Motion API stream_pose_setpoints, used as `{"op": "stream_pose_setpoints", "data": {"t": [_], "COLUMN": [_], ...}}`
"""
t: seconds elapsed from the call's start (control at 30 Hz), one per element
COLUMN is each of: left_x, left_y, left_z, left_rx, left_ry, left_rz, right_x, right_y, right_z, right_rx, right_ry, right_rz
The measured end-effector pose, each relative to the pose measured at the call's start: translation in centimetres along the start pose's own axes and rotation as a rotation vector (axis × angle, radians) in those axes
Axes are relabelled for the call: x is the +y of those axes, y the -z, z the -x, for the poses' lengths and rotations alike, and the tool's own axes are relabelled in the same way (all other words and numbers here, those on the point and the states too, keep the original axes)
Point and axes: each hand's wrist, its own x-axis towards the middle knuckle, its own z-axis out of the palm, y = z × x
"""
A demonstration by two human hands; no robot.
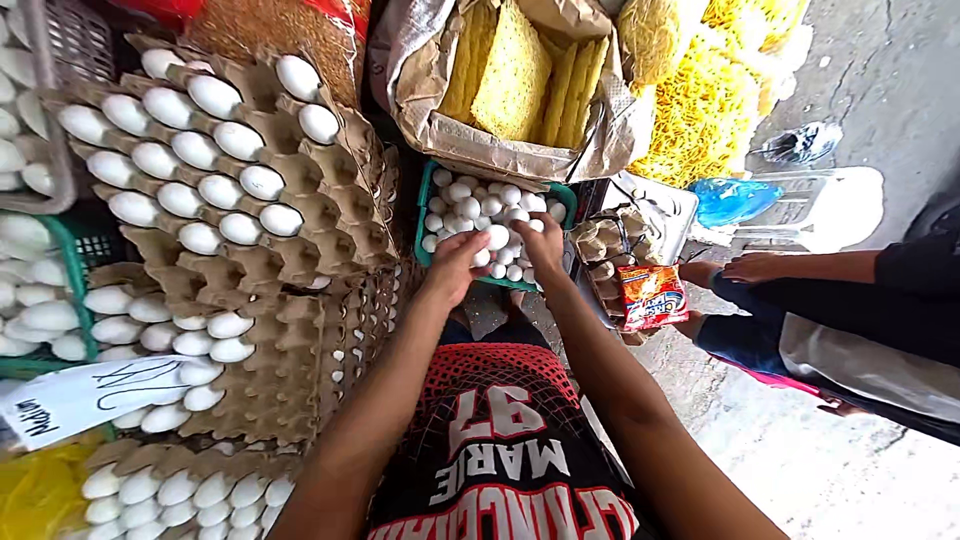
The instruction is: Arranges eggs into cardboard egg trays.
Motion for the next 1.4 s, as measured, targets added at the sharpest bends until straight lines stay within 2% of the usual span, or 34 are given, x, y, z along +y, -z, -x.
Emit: {"op": "stream_pose_setpoints", "data": {"t": [0.1,0.2,0.27,0.37,0.47,0.6,0.73,0.8,0.87,0.93,1.07,1.17,1.4], "left_x": [-2.1,-2.0,-1.1,-0.1,1.1,0.6,0.6,0.5,0.3,0.2,0.0,0.3,1.0], "left_y": [-2.4,-3.9,-4.3,-3.4,-3.2,-2.8,-2.6,-2.1,-1.8,-1.6,-0.9,-0.2,1.3], "left_z": [-5.3,-7.6,-8.6,-10.4,-11.2,-12.4,-12.4,-12.2,-11.9,-11.5,-11.7,-11.7,-12.0], "left_rx": [0.162,0.266,0.33,0.452,0.485,0.467,0.424,0.391,0.372,0.361,0.419,0.427,0.392], "left_ry": [0.099,0.05,-0.101,-0.27,-0.294,-0.312,-0.279,-0.276,-0.294,-0.291,-0.287,-0.28,-0.238], "left_rz": [0.16,0.202,0.036,-0.424,-0.739,-0.883,-0.85,-0.795,-0.708,-0.627,-0.518,-0.5,-0.512], "right_x": [0.5,-0.4,-0.7,-0.4,0.0,-0.1,0.9,2.3,4.5,7.0,9.9,11.3,11.2], "right_y": [-0.6,-0.8,-1.1,-1.4,-1.1,-0.4,1.4,2.2,3.0,3.2,3.1,2.4,1.9], "right_z": [-1.5,-2.0,-2.5,-2.6,-2.5,-0.3,2.7,4.8,7.8,9.6,10.4,10.0,10.4], "right_rx": [0.144,0.193,0.222,0.247,0.218,0.134,0.084,0.063,0.007,-0.038,-0.061,-0.012,0.11], "right_ry": [-0.155,-0.336,-0.35,-0.294,-0.202,-0.028,0.128,0.116,0.002,-0.188,-0.504,-0.508,-0.389], "right_rz": [-0.261,-0.47,-0.464,-0.355,-0.188,-0.012,0.109,0.141,0.1,0.012,-0.229,-0.32,-0.263]}}
